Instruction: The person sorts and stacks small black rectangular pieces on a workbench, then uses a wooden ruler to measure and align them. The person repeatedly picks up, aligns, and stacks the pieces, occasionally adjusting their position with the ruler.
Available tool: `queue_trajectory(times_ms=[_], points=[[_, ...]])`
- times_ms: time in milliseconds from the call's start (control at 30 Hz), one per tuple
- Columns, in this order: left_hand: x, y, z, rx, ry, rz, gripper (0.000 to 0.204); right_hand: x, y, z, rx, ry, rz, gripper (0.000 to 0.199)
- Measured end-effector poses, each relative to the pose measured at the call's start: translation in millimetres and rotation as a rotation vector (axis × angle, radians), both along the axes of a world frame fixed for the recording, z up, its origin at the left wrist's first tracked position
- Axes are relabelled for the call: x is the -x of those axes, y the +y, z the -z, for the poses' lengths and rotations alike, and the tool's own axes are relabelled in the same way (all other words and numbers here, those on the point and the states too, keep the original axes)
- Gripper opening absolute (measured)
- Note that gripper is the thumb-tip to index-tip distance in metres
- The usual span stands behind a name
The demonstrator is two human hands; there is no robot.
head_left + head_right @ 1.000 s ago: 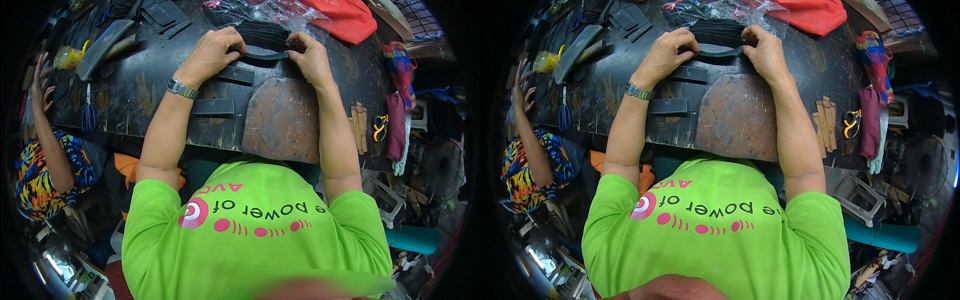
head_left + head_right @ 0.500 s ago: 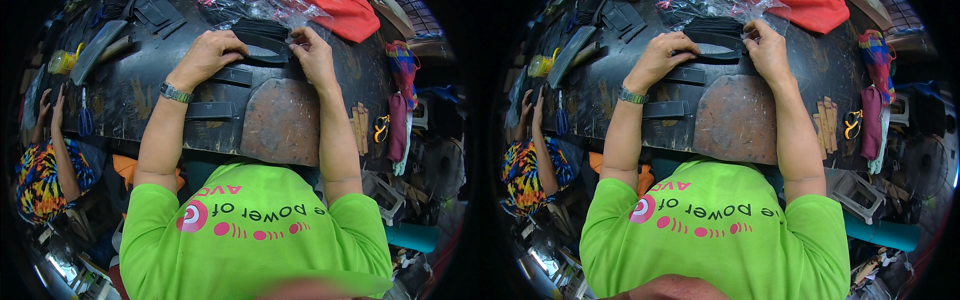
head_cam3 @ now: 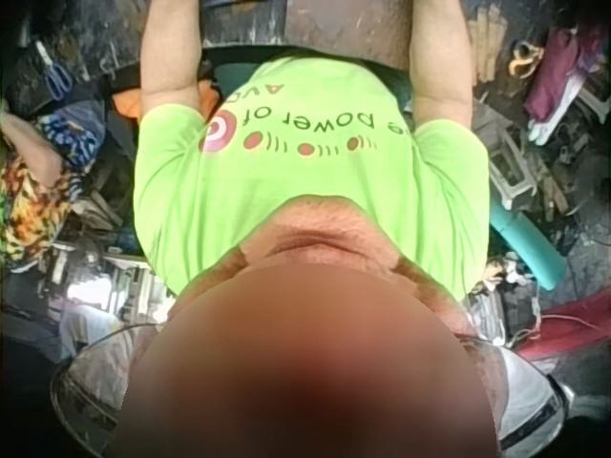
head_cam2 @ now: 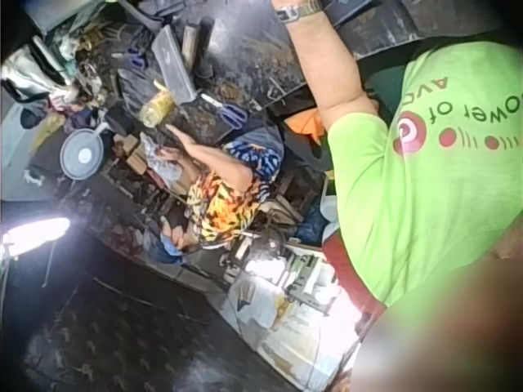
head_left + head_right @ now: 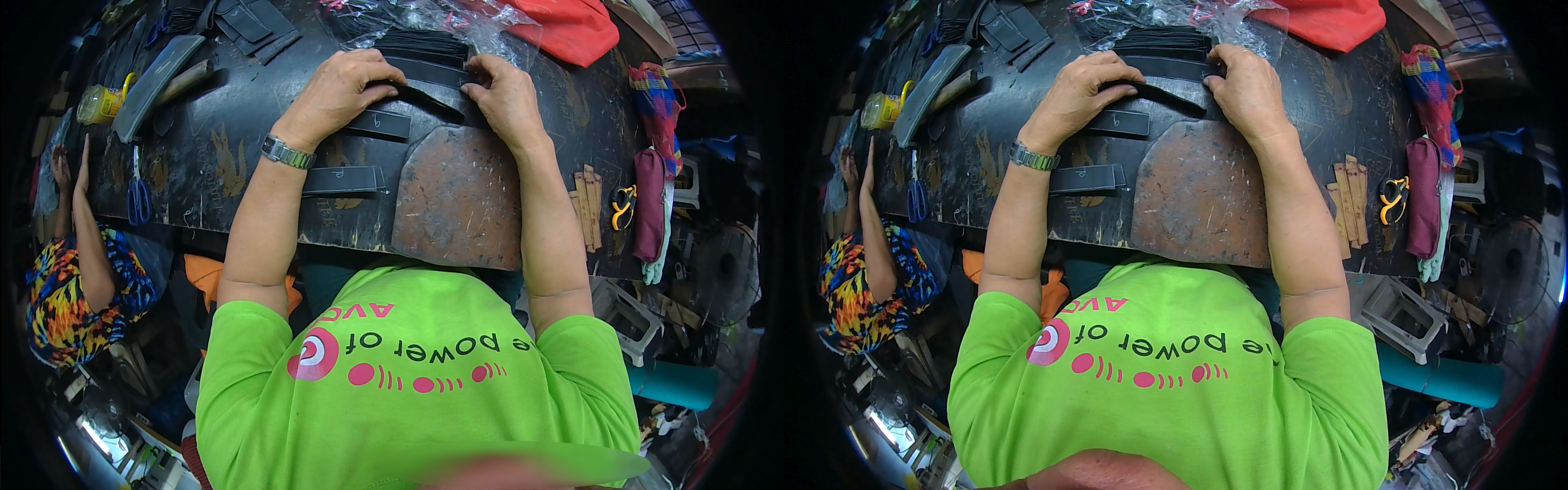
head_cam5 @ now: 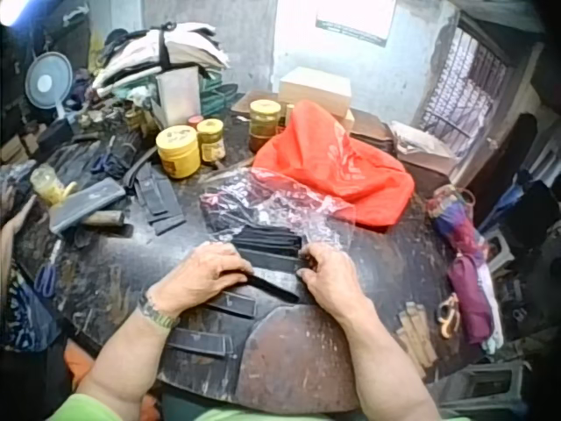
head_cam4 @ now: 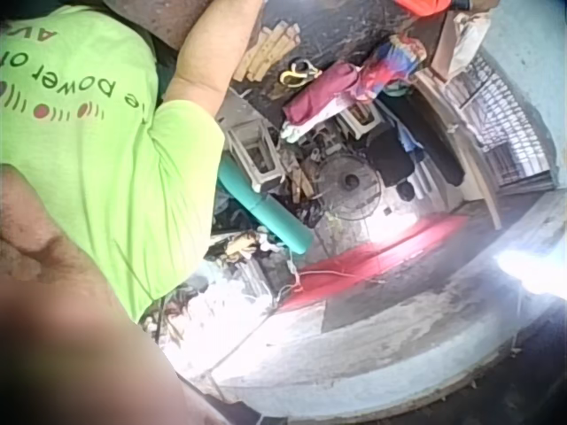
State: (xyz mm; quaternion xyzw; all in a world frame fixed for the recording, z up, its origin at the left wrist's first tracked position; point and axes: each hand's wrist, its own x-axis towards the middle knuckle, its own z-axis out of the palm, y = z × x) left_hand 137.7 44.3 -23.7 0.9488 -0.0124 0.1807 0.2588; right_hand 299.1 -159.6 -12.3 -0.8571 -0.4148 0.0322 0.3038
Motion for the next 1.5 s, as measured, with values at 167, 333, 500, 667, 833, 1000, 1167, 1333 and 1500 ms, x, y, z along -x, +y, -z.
queue_trajectory(times_ms=[167,333,500,667,833,1000,1167,1333,1500], points=[[-0.5,-5.5,1.9,0.057,-0.061,-0.048,0.033,-2.5,-2.3,-3.7,0.011,0.131,-0.086,0.021],[-0.4,-3.3,1.5,-0.019,-0.047,-0.060,0.028,-6.8,-5.4,-7.2,0.014,0.251,-0.243,0.017],[-0.6,0.8,0.7,-0.086,-0.070,-0.043,0.020,-9.6,2.8,4.5,-0.284,0.255,-0.078,0.024],[-4.1,-1.4,4.9,-0.195,-0.176,-0.088,0.016,-10.5,8.6,19.7,-0.239,0.079,0.006,0.025],[-3.5,0.6,8.0,-0.161,-0.099,-0.076,0.015,-9.5,12.1,23.1,-0.251,0.037,-0.026,0.020],[-4.2,0.1,8.4,-0.196,-0.130,-0.080,0.015,-12.8,5.1,18.6,-0.153,-0.003,-0.053,0.015],[-2.7,1.9,3.1,-0.183,-0.113,-0.032,0.014,-12.2,6.8,18.5,-0.255,0.043,-0.095,0.018],[-1.5,1.0,0.2,-0.090,-0.057,-0.013,0.014,-16.0,5.8,19.9,-0.312,0.310,-0.016,0.018],[-0.9,0.9,-1.1,-0.044,-0.040,0.009,0.017,-19.8,14.3,27.7,-0.420,0.284,-0.002,0.020]])
